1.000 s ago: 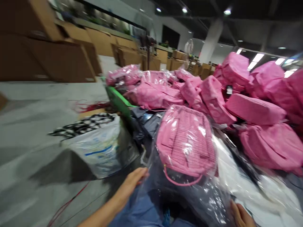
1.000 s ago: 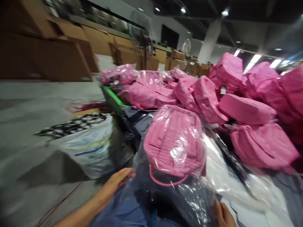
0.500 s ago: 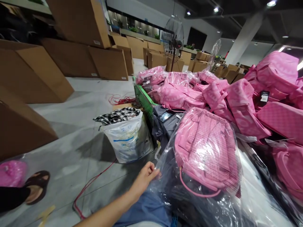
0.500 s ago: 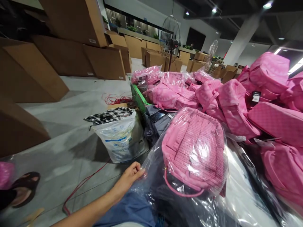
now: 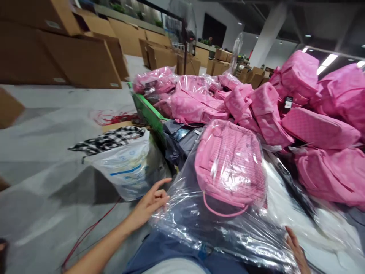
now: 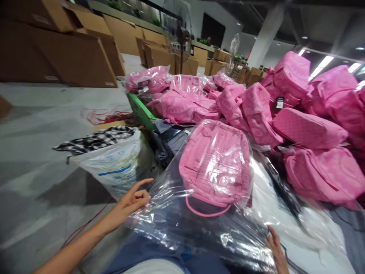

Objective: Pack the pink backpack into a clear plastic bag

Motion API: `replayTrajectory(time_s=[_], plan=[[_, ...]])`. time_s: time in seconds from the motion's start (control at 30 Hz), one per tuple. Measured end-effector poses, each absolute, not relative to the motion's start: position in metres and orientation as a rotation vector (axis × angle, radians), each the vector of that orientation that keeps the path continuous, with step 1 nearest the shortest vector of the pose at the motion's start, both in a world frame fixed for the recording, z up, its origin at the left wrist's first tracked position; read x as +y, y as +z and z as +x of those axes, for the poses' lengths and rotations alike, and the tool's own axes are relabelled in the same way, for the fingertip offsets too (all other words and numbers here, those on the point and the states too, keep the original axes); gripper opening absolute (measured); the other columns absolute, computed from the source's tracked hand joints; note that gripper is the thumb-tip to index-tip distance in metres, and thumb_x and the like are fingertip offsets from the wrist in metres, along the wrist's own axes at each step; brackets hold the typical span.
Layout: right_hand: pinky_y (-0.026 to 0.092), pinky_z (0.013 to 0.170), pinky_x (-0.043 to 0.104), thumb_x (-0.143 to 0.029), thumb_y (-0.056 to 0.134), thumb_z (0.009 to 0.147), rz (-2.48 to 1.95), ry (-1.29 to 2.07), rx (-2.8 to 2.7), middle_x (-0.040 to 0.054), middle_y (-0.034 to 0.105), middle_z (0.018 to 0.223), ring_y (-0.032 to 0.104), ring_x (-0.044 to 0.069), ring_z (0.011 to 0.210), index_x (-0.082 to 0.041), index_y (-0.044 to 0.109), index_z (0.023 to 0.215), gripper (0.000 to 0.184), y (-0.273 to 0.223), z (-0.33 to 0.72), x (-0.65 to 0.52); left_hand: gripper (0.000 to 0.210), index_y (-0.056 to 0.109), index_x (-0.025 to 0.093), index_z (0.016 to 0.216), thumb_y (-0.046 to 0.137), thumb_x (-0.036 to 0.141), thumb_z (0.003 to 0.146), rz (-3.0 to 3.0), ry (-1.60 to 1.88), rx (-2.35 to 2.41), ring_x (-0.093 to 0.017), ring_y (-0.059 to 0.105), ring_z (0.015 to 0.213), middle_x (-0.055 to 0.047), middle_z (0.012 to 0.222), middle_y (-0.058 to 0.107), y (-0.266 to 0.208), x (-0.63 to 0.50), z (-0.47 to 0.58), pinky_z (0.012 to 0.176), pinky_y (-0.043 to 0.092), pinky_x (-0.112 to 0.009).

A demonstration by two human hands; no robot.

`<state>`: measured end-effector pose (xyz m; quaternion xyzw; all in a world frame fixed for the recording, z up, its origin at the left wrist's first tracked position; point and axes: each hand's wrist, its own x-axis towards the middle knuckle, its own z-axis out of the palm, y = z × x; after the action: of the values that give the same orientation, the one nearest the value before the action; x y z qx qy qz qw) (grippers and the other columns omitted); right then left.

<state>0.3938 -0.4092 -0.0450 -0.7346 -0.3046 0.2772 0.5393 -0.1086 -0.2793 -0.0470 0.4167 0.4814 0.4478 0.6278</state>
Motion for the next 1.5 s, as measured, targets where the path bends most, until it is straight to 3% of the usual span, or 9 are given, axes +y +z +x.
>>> replayTrajectory(time_s=[0.17, 0.3, 0.53, 0.6, 0.7, 0.9, 1.03, 1.2, 1.5], plan=[[0.061, 0.063, 0.040, -0.055, 0.083, 0.059, -1.617, 0.676, -0.502, 0.0059, 0.069, 0.095, 0.067, 0.029, 0.094, -0.027, 0.069, 0.097, 0.050, -0.058, 0.392, -0.420, 0.031, 0.073, 0.015, 0.082, 0.085, 0.021, 0.055, 0.439, 1.118, 1.120, -0.015, 0.065, 0.068, -0.006, 0.089, 0.073, -0.052, -0.287, -0.104, 0.054, 0.056, -0.019], [0.062, 0.070, 0.029, -0.044, 0.095, 0.044, -1.433, 0.779, -0.286, 0.0040, 0.069, 0.099, 0.066, 0.021, 0.092, -0.026, 0.067, 0.100, 0.066, -0.056, 0.385, -0.428, 0.051, 0.077, 0.018, 0.094, 0.084, 0.011, 0.045, 0.297, 1.143, 1.108, -0.019, 0.070, 0.085, -0.008, 0.107, 0.075, -0.046, -0.291, -0.103, 0.069, 0.062, -0.021], [0.050, 0.079, 0.026, -0.073, 0.078, 0.070, -1.723, 0.446, -0.714, 0.0032, 0.065, 0.102, 0.059, 0.018, 0.096, -0.020, 0.063, 0.075, 0.055, -0.027, 0.368, -0.418, 0.053, 0.071, 0.021, 0.065, 0.085, 0.072, 0.059, 1.162, 1.142, 1.287, -0.020, 0.058, 0.079, -0.004, 0.080, 0.063, -0.046, -0.284, -0.106, 0.069, 0.052, -0.023], [0.050, 0.083, 0.029, -0.074, 0.075, 0.072, -1.648, 0.314, -0.735, 0.0056, 0.064, 0.118, 0.059, 0.023, 0.107, -0.020, 0.061, 0.075, 0.056, -0.027, 0.367, -0.410, 0.066, 0.067, 0.021, 0.054, 0.072, 0.085, 0.064, 1.235, 1.213, 1.361, -0.020, 0.056, 0.083, -0.005, 0.083, 0.059, -0.048, -0.279, -0.101, 0.073, 0.051, -0.024], [0.049, 0.071, 0.031, -0.078, 0.070, 0.073, -1.528, 0.290, -0.682, 0.0032, 0.065, 0.091, 0.059, 0.019, 0.083, -0.021, 0.055, 0.076, 0.059, -0.032, 0.361, -0.392, 0.071, 0.065, 0.020, 0.049, 0.070, 0.090, 0.060, 1.100, 1.344, 1.417, -0.025, 0.056, 0.104, -0.007, 0.104, 0.059, -0.050, -0.275, -0.094, 0.084, 0.051, -0.025], [0.037, 0.052, 0.027, -0.090, 0.059, 0.071, -1.723, 0.275, -0.639, -0.0056, 0.045, 0.064, 0.041, 0.013, 0.058, -0.022, 0.052, 0.080, 0.069, -0.027, 0.343, -0.357, 0.072, 0.064, 0.021, 0.055, 0.066, 0.093, 0.060, 1.043, 1.320, 1.408, -0.032, 0.056, 0.115, -0.008, 0.100, 0.066, -0.060, -0.259, -0.090, 0.107, 0.044, -0.036], [0.037, 0.049, 0.027, -0.093, 0.062, 0.063, -1.712, 0.364, -0.567, -0.0055, 0.047, 0.063, 0.042, 0.013, 0.056, -0.022, 0.053, 0.082, 0.074, -0.025, 0.338, -0.349, 0.080, 0.071, 0.020, 0.092, 0.055, 0.094, 0.067, 1.141, 1.237, 1.643, -0.035, 0.059, 0.110, -0.012, 0.104, 0.068, -0.063, -0.246, -0.082, 0.104, 0.045, -0.047], [0.034, 0.046, 0.024, -0.086, 0.067, 0.069, -1.606, 0.366, -0.575, -0.0069, 0.046, 0.066, 0.040, 0.010, 0.054, -0.023, 0.050, 0.084, 0.068, -0.027, 0.336, -0.352, 0.044, 0.061, 0.022, 0.127, 0.052, 0.054, 0.098, 2.217, 1.495, 1.563, -0.030, 0.056, 0.121, -0.012, 0.124, 0.069, -0.030, -0.260, -0.030, 0.115, 0.028, -0.048], [0.036, 0.047, 0.022, -0.083, 0.071, 0.069, -1.507, 0.387, -0.547, -0.0069, 0.047, 0.066, 0.041, 0.010, 0.057, -0.022, 0.050, 0.085, 0.066, -0.028, 0.334, -0.352, 0.035, 0.059, 0.018, 0.110, 0.068, 0.047, 0.094, 2.671, 1.175, 1.099, -0.025, 0.058, 0.094, -0.005, 0.094, 0.068, 0.000, -0.271, 0.019, 0.100, 0.028, -0.044]])
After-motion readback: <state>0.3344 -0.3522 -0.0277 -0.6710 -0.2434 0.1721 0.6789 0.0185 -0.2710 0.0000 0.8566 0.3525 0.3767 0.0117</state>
